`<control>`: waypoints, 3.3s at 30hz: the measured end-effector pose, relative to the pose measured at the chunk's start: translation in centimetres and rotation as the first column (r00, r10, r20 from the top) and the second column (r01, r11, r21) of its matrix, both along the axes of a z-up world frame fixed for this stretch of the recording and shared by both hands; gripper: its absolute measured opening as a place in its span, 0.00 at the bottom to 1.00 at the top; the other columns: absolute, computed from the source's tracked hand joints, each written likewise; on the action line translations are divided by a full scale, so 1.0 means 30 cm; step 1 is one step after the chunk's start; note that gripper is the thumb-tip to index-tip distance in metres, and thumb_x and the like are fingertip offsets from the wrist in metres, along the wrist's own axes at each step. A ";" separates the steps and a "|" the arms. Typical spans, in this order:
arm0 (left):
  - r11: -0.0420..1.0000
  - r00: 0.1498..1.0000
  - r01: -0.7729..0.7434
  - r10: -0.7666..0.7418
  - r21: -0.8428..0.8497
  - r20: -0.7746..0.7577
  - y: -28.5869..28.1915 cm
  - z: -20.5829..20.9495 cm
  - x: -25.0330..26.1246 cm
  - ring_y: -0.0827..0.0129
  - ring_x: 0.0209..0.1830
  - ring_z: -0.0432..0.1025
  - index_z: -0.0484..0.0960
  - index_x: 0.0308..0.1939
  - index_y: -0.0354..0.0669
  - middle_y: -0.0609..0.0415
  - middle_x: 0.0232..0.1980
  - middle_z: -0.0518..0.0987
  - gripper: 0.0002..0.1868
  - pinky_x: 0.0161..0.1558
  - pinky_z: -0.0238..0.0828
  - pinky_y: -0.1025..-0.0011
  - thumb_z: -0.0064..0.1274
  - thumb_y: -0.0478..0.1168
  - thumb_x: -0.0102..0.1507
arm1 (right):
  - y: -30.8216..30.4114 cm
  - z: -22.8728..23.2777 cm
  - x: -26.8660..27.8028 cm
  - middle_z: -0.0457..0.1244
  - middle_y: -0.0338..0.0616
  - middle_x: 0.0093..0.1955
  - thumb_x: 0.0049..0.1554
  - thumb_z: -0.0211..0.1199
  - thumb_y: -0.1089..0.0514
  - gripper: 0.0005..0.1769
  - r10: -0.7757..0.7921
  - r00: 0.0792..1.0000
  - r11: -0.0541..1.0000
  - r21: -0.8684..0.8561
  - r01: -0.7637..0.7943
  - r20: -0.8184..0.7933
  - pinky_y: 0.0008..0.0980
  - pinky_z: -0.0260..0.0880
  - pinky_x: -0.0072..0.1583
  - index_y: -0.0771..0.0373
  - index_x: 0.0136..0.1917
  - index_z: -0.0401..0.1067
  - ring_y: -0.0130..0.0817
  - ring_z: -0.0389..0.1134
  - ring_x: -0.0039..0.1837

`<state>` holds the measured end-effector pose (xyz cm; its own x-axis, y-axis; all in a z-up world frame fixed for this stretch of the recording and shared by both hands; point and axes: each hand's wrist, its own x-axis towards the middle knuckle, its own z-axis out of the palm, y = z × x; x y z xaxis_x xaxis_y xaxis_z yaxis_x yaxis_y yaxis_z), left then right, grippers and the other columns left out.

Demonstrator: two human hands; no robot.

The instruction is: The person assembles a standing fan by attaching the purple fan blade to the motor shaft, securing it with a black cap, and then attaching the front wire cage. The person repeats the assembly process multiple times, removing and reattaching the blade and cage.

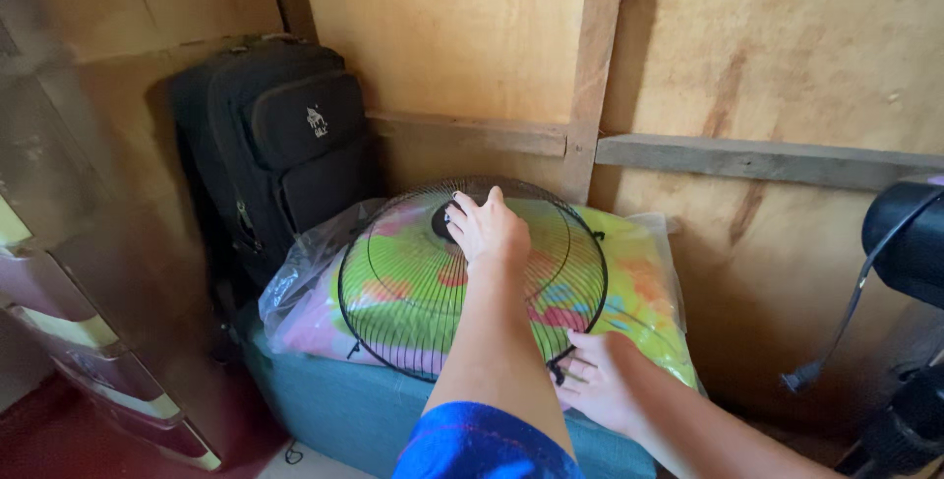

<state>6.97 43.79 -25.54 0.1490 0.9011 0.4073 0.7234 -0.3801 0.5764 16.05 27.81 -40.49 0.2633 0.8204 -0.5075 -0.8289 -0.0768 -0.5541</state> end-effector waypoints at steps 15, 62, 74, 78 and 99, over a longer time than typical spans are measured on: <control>0.993 0.954 0.121 -0.113 -0.011 0.276 -0.275 0.371 0.181 0.41 0.65 0.61 0.78 0.56 0.41 0.38 0.65 0.68 0.21 0.61 0.65 0.51 0.54 0.39 0.59 | -0.287 0.877 -0.138 0.62 0.47 0.54 0.46 0.67 0.54 0.24 -0.259 0.863 0.930 0.352 0.101 0.435 0.51 0.60 0.61 0.61 0.56 0.69 0.46 0.61 0.60; 0.879 0.844 0.477 -0.464 0.019 0.271 -1.173 0.624 0.174 0.45 0.49 0.78 0.63 0.75 0.74 0.36 0.47 0.82 0.37 0.54 0.74 0.54 0.58 0.42 0.63 | -1.121 0.950 0.461 0.66 0.46 0.61 0.46 0.76 0.53 0.43 -0.095 0.288 0.891 -0.048 0.452 0.953 0.44 0.81 0.53 0.57 0.71 0.60 0.39 0.72 0.57; 0.909 0.879 0.382 -0.413 0.167 0.237 -1.215 0.612 0.178 0.47 0.45 0.79 0.68 0.72 0.69 0.44 0.43 0.85 0.38 0.51 0.75 0.52 0.51 0.31 0.60 | -1.240 0.985 0.433 0.68 0.49 0.59 0.46 0.74 0.65 0.44 -0.093 0.267 0.923 -0.017 0.384 0.959 0.44 0.80 0.51 0.55 0.73 0.60 0.38 0.73 0.57; 0.927 0.898 0.367 -0.374 0.076 0.231 -1.188 0.627 0.153 0.46 0.48 0.78 0.68 0.72 0.72 0.39 0.45 0.83 0.35 0.52 0.74 0.52 0.55 0.37 0.62 | -1.257 0.972 0.480 0.67 0.46 0.61 0.55 0.62 0.64 0.38 -0.168 0.469 0.956 0.027 0.292 0.867 0.47 0.74 0.58 0.50 0.77 0.57 0.37 0.70 0.62; 0.903 0.868 0.422 -0.427 0.076 0.254 -1.175 0.618 0.141 0.45 0.47 0.79 0.67 0.73 0.67 0.38 0.46 0.83 0.33 0.53 0.74 0.52 0.49 0.34 0.65 | -1.264 0.915 0.512 0.73 0.47 0.54 0.45 0.76 0.55 0.34 -0.058 -0.269 0.916 0.158 0.368 0.961 0.33 0.75 0.59 0.60 0.65 0.73 0.36 0.77 0.56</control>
<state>11.21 8.55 -7.00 0.4027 0.7671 0.4993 0.3162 -0.6286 0.7106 31.42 -10.10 -13.03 0.6829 0.5353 0.4971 0.6879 -0.2420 -0.6843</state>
